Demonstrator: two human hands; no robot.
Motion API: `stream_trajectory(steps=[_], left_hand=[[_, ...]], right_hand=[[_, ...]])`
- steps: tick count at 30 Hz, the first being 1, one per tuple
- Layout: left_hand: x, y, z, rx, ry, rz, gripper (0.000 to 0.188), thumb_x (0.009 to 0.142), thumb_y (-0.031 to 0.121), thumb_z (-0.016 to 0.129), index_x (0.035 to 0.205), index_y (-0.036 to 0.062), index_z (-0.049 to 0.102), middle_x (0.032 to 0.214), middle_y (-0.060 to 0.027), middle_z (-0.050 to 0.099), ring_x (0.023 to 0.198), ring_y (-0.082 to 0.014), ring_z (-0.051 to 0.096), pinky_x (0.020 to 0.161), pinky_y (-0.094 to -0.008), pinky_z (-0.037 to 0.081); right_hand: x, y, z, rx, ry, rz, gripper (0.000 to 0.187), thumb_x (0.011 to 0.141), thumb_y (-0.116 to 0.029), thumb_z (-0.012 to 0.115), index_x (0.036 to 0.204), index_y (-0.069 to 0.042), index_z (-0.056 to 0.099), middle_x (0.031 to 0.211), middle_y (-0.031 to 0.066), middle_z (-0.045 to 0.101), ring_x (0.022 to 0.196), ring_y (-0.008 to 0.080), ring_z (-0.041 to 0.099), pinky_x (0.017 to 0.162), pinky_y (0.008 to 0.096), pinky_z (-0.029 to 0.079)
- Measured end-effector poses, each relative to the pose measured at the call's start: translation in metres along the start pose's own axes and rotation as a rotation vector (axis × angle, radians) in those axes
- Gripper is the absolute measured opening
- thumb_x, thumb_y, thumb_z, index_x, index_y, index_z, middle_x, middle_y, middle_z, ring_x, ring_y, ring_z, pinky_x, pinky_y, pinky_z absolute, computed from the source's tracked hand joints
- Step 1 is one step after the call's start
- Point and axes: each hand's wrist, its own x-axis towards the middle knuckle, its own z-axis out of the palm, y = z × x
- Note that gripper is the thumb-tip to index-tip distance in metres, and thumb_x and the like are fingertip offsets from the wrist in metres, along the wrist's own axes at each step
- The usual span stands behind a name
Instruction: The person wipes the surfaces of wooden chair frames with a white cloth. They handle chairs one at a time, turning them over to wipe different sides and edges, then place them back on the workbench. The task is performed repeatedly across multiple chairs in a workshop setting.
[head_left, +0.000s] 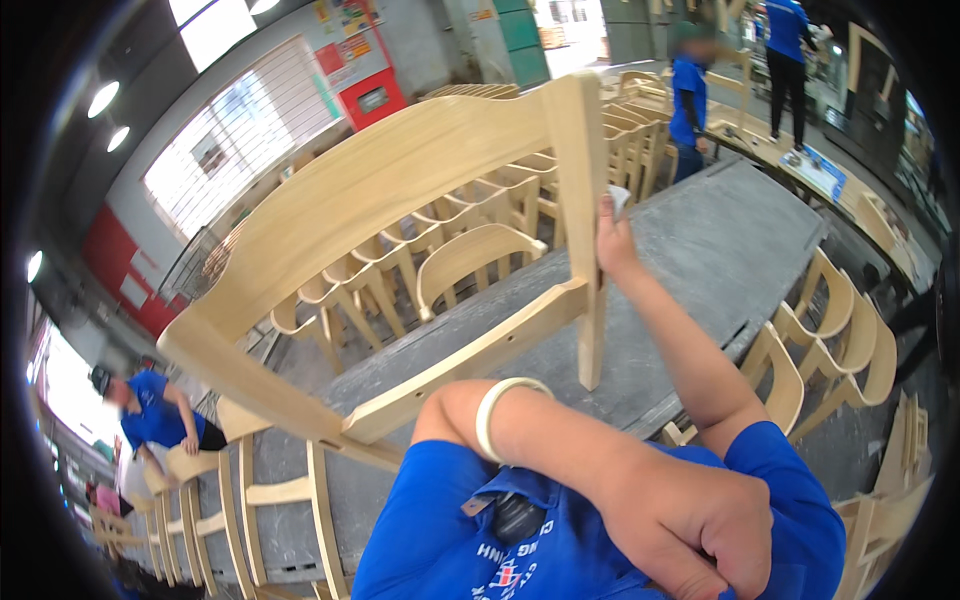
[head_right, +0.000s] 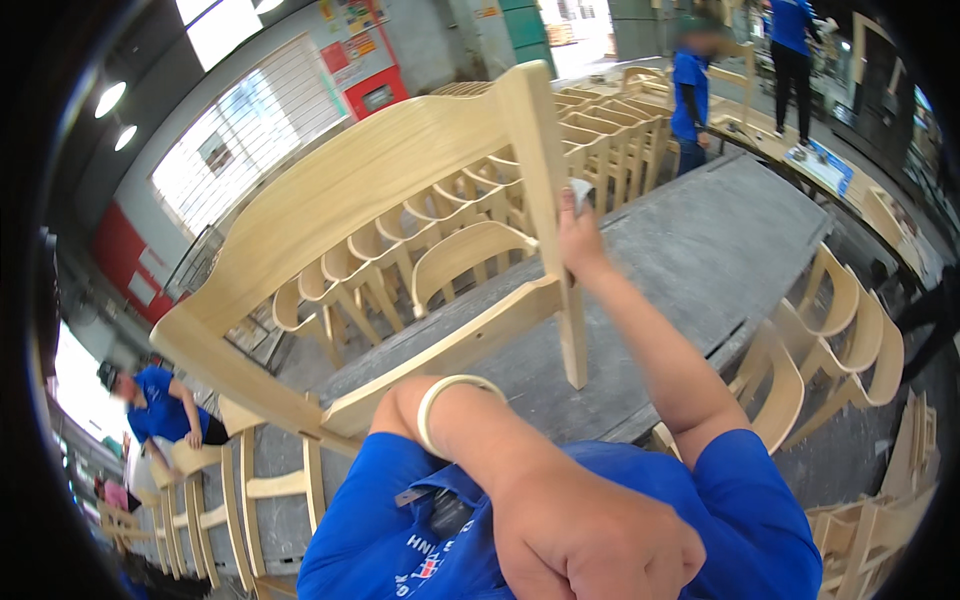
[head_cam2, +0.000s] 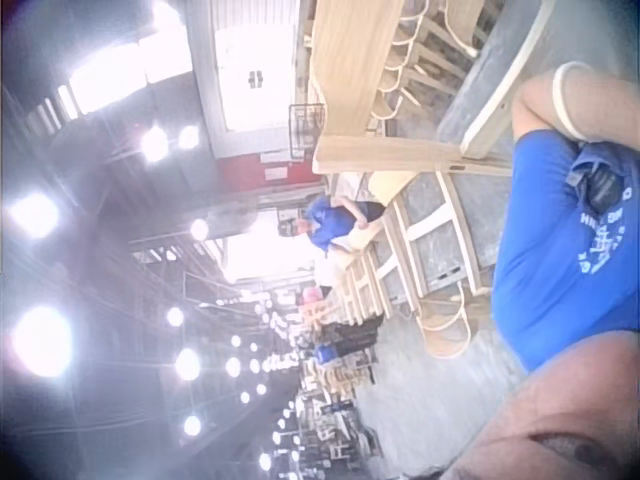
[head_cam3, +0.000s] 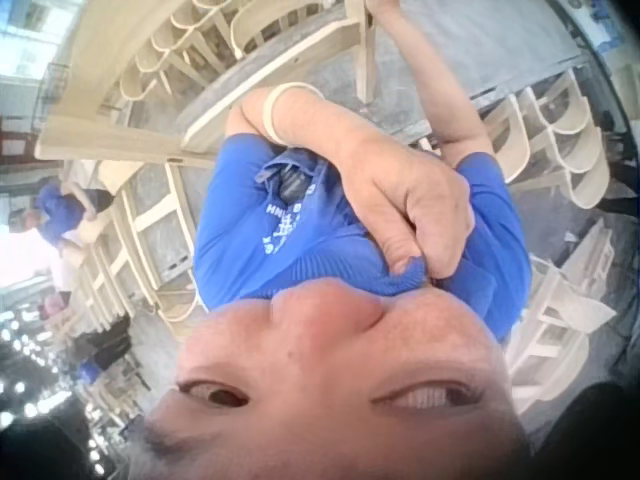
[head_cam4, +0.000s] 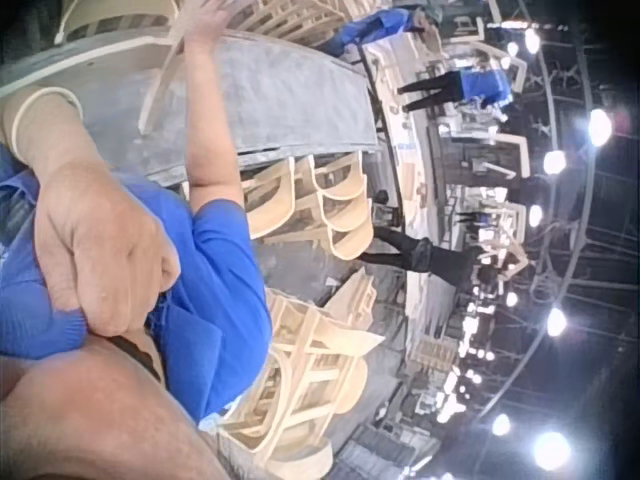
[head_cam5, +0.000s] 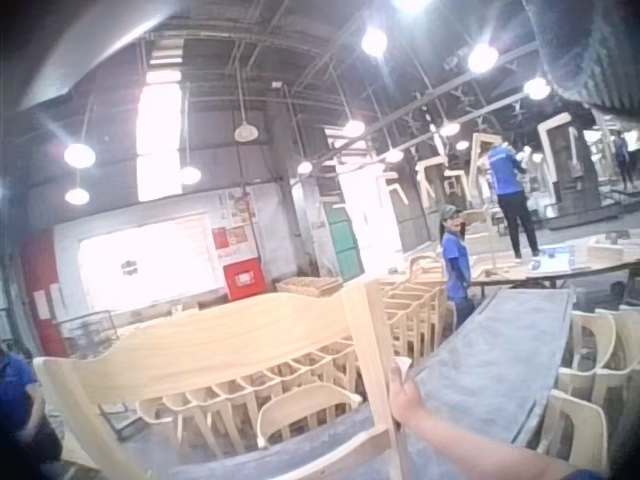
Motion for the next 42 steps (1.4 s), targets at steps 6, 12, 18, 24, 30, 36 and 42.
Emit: stream_trajectory(steps=[6, 12, 18, 24, 30, 36, 42], left_hand=[[-0.013, -0.002, -0.006, -0.173, 0.027, -0.418, 0.064, 0.074, 0.058, 0.064, 0.055, 0.0057, 0.032, 0.051, -0.0008, 0.028, 0.047, -0.0139, 0.027, 0.043, -0.0312, 0.023], [-0.016, 0.005, -0.007, -0.221, 0.133, -0.531, 0.067, 0.069, 0.063, 0.065, 0.054, 0.0076, 0.031, 0.051, 0.0002, 0.027, 0.046, -0.0135, 0.027, 0.042, -0.0298, 0.022], [-0.022, 0.012, -0.012, -0.140, 0.209, -0.420, 0.065, 0.066, 0.061, 0.069, 0.052, 0.0094, 0.031, 0.050, -0.0003, 0.031, 0.044, -0.0171, 0.031, 0.043, -0.0295, 0.024], [-0.027, 0.022, -0.015, 0.029, 0.221, -0.457, 0.064, 0.064, 0.058, 0.070, 0.052, 0.0107, 0.029, 0.049, -0.0004, 0.030, 0.043, -0.0211, 0.033, 0.047, -0.0307, 0.026], [-0.058, 0.056, -0.026, 0.532, 0.046, -0.540, 0.043, 0.082, 0.045, 0.064, 0.064, 0.0074, 0.052, 0.056, -0.0048, 0.049, 0.053, -0.0215, 0.050, 0.052, -0.0332, 0.036], [-0.153, 0.142, 0.004, 1.985, 0.936, -1.166, 0.054, 0.059, 0.042, 0.080, 0.087, 0.0021, 0.057, 0.083, -0.0106, 0.056, 0.079, -0.0273, 0.055, 0.069, -0.0368, 0.042], [-0.234, 0.131, 0.005, 1.888, 1.230, -1.701, 0.069, 0.056, 0.038, 0.082, 0.110, 0.0046, 0.057, 0.100, -0.0143, 0.060, 0.097, -0.0330, 0.056, 0.082, -0.0399, 0.044]], right_hand=[[0.002, 0.001, 0.000, -0.011, 0.002, 0.036, 0.059, 0.096, -0.050, 0.033, 0.117, 0.003, 0.052, 0.109, 0.0237, 0.059, 0.104, 0.0371, 0.055, 0.091, 0.0391, 0.041], [0.004, -0.003, -0.001, -0.047, -0.077, 0.128, 0.062, 0.096, -0.053, 0.029, 0.112, 0.002, 0.053, 0.099, 0.0185, 0.061, 0.095, 0.0300, 0.057, 0.087, 0.0373, 0.042], [0.006, -0.010, 0.001, -0.017, -0.024, 0.023, 0.053, 0.097, -0.047, 0.031, 0.110, 0.001, 0.051, 0.088, 0.0233, 0.062, 0.086, 0.0413, 0.058, 0.077, 0.0422, 0.045], [0.003, -0.013, -0.003, 0.029, -0.065, 0.073, 0.060, 0.097, -0.049, 0.030, 0.122, 0.003, 0.047, 0.108, 0.0230, 0.059, 0.106, 0.0373, 0.054, 0.092, 0.0387, 0.040], [0.000, -0.016, -0.006, 0.066, -0.063, 0.047, 0.050, 0.098, -0.040, 0.035, 0.119, 0.003, 0.048, 0.107, 0.0239, 0.060, 0.103, 0.0391, 0.055, 0.088, 0.0404, 0.042], [-0.005, -0.022, -0.009, 0.117, -0.004, 0.050, 0.045, 0.098, -0.037, 0.037, 0.117, 0.002, 0.051, 0.104, 0.0235, 0.061, 0.101, 0.0384, 0.056, 0.088, 0.0388, 0.043], [-0.005, -0.024, -0.016, 0.177, -0.091, 0.024, 0.044, 0.098, -0.037, 0.037, 0.117, 0.001, 0.051, 0.103, 0.0220, 0.061, 0.099, 0.0362, 0.057, 0.086, 0.0383, 0.043]])
